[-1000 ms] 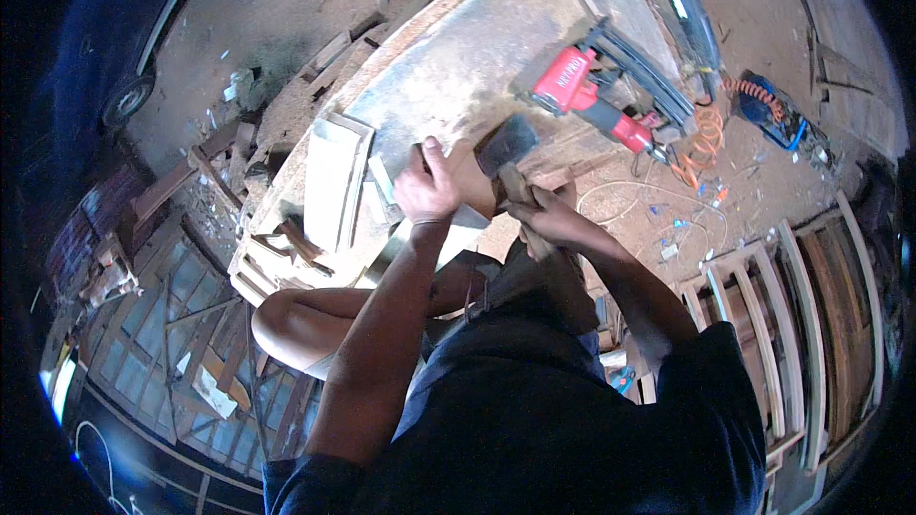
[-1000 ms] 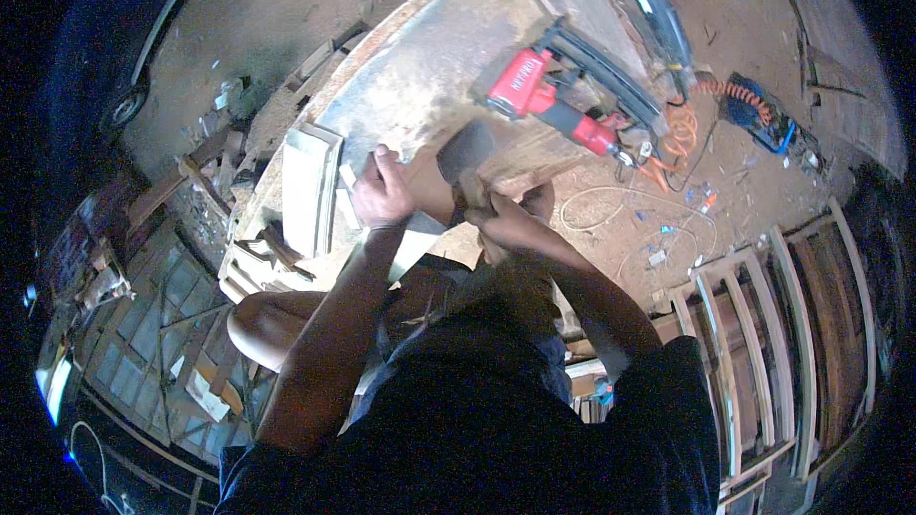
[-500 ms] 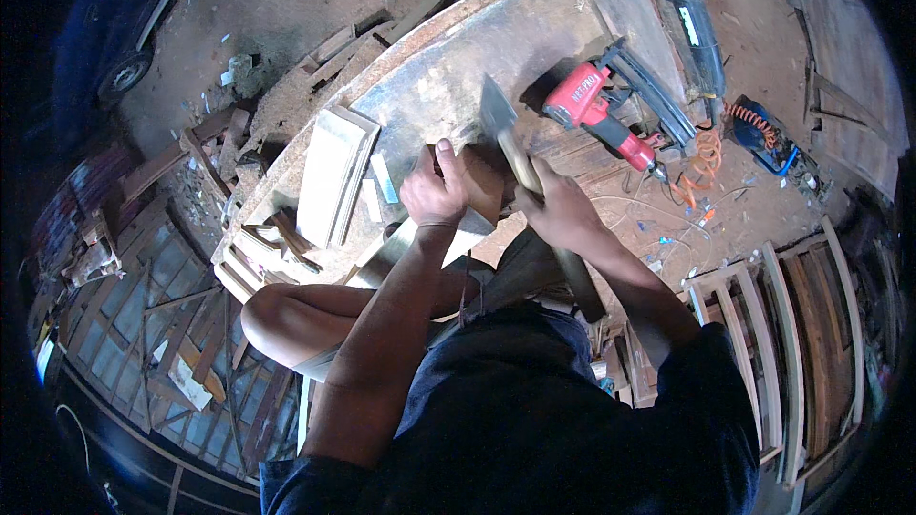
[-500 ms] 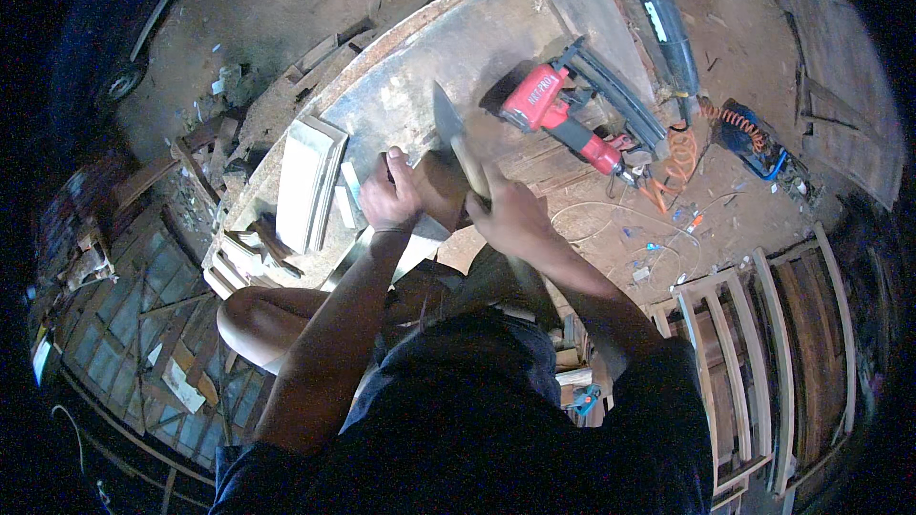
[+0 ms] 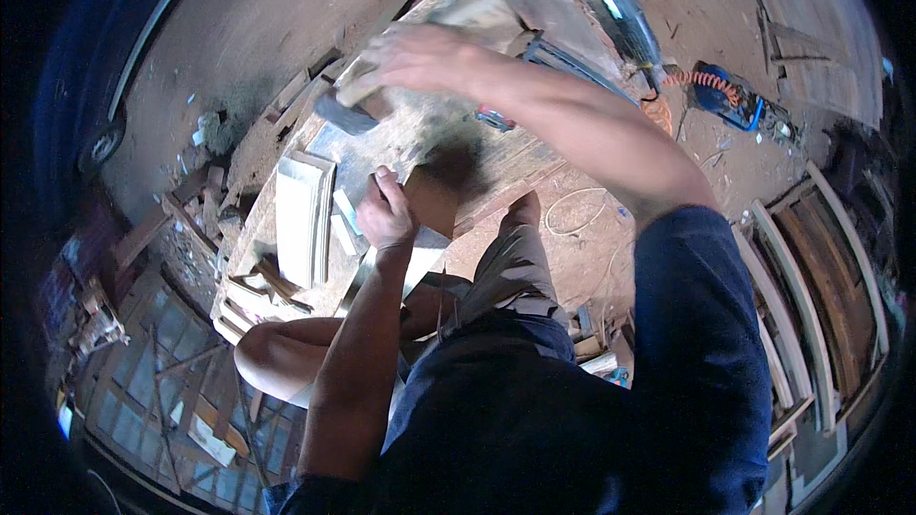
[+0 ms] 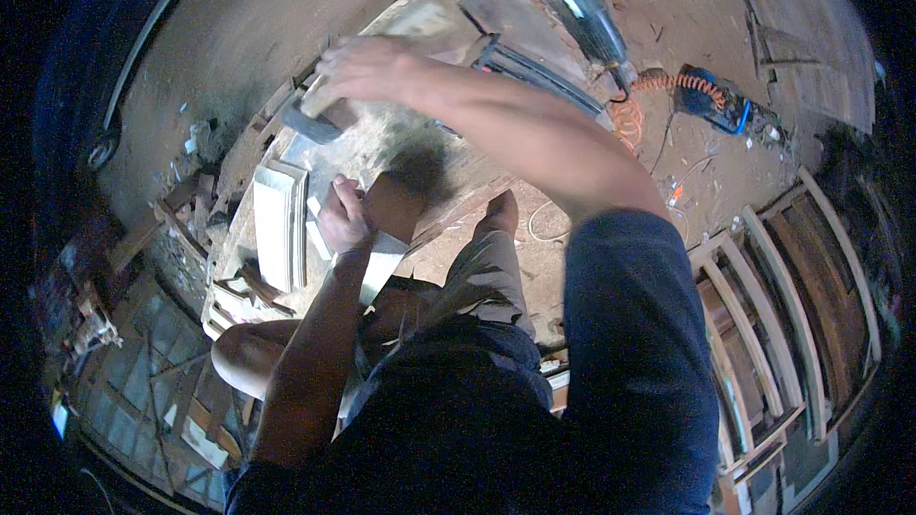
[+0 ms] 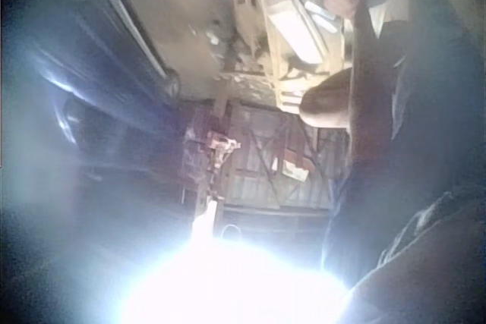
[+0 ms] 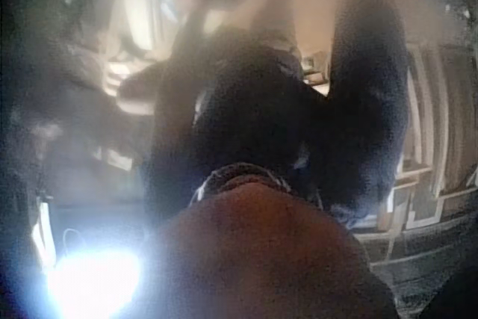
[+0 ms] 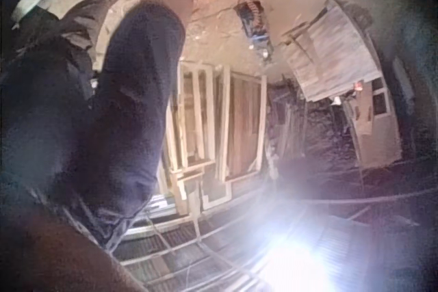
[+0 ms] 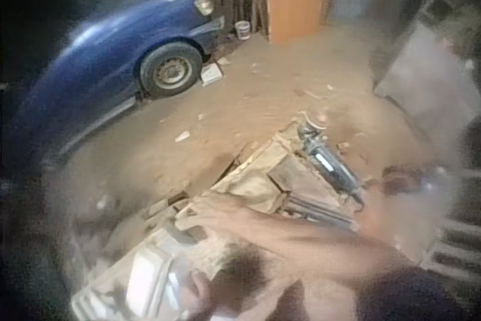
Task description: The person assembles wooden frames by aligning rectangular wooden pieces and securing them with a red pneumatic nail gun. They repeatedly position pieces on a workbench, fire nails into the joints, and inspect the assembled frames. The person also uses a hammer to adjust pieces and places completed frames against a wall.
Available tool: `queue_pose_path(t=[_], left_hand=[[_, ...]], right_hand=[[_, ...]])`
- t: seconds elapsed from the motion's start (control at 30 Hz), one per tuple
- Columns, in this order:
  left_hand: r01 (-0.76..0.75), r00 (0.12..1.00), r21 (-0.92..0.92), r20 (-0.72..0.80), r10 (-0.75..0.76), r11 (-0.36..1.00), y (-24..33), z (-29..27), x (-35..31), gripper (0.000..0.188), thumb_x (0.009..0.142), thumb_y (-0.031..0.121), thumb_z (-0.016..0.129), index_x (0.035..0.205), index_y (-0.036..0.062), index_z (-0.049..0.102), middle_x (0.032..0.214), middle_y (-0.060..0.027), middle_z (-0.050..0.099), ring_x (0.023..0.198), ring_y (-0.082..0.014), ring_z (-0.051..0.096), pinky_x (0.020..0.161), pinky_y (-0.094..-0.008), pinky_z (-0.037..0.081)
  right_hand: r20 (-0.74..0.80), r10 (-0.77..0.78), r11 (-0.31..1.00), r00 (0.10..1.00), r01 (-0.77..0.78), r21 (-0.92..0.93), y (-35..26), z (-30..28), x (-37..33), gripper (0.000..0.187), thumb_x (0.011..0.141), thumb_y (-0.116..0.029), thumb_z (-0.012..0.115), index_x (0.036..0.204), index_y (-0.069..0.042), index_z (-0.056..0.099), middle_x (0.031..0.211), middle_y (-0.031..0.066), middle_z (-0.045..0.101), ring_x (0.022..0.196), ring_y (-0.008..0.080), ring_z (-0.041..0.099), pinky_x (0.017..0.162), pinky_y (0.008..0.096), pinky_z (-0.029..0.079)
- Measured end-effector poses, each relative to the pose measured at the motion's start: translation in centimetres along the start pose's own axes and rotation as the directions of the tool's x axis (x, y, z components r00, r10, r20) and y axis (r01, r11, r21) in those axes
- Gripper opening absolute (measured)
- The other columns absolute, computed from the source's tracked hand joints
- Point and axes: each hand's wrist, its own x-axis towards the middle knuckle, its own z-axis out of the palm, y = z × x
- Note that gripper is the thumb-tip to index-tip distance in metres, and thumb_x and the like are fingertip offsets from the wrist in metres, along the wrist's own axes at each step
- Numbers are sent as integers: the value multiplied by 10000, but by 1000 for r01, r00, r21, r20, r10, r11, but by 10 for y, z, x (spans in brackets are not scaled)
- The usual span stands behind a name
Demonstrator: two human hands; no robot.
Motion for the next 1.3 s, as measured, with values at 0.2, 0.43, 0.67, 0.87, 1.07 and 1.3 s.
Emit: queue_pose_path(t=[0.2, 0.43, 0.67, 0.87, 1.07, 1.3], left_hand=[[31, 999, 9, 27, -31, 999, -12, 5, -1, 520, 1074, 435, 418, 903, 49, 722, 739, -176, 709, 721, -414, 702, 670, -504, 525], [53, 998, 38, -17, -52, 998, -5, 7, -1, 481, 1068, 420, 437, 844, 64, 670, 710, -181, 689, 690, -442, 677, 635, -532, 506], [60, 998, 55, 10, -61, 997, -3, 4, -1, 483, 1059, 414, 435, 883, 51, 701, 756, -210, 707, 742, -437, 700, 666, -519, 517], [70, 997, 79, 19, -71, 994, -8, 8, -4, 579, 1075, 471, 386, 972, 26, 741, 745, -128, 735, 736, -340, 725, 709, -429, 545], [75, 997, 70, 9, -76, 995, -6, 11, -4, 577, 1072, 471, 390, 969, 27, 744, 747, -126, 739, 746, -324, 732, 701, -435, 546], [27, 999, 74, -19, -26, 997, -11, 8, -3, 574, 1080, 451, 386, 976, 11, 740, 711, -125, 724, 701, -311, 720, 677, -420, 540]], right_hand=[[53, 285, 957, 957, -287, 43, -22, -5, 4, 345, 941, -150, 629, 1282, -100, 657, 1272, 152, 647, 1221, 338, 610, 1136, 458, 422], [-155, 855, 519, 496, -820, 242, -107, -5, -166, 778, 810, -211, 817, 1480, -56, 454, 1205, 246, 575, 1129, 427, 566, 998, 503, 461], [58, 888, 450, 456, -888, 101, -87, 52, -217, 897, 826, -252, 777, 1571, -71, 312, 1353, 305, 552, 1194, 452, 602, 977, 512, 512], [170, 912, 300, 374, -889, 345, -97, -27, -192, 723, 768, -290, 817, 1383, -37, 534, 935, 242, 711, 949, 418, 717, 841, 483, 566], [521, 653, -366, 550, -374, 852, -86, -42, -192, 193, 875, -196, 712, 915, -14, 663, 772, 25, 644, 666, 132, 602, 645, 316, 494], [828, 243, -575, 505, -612, 543, -69, 16, -169, 203, 847, -268, 708, 851, -78, 638, 696, 18, 572, 566, 148, 539, 537, 316, 463]])
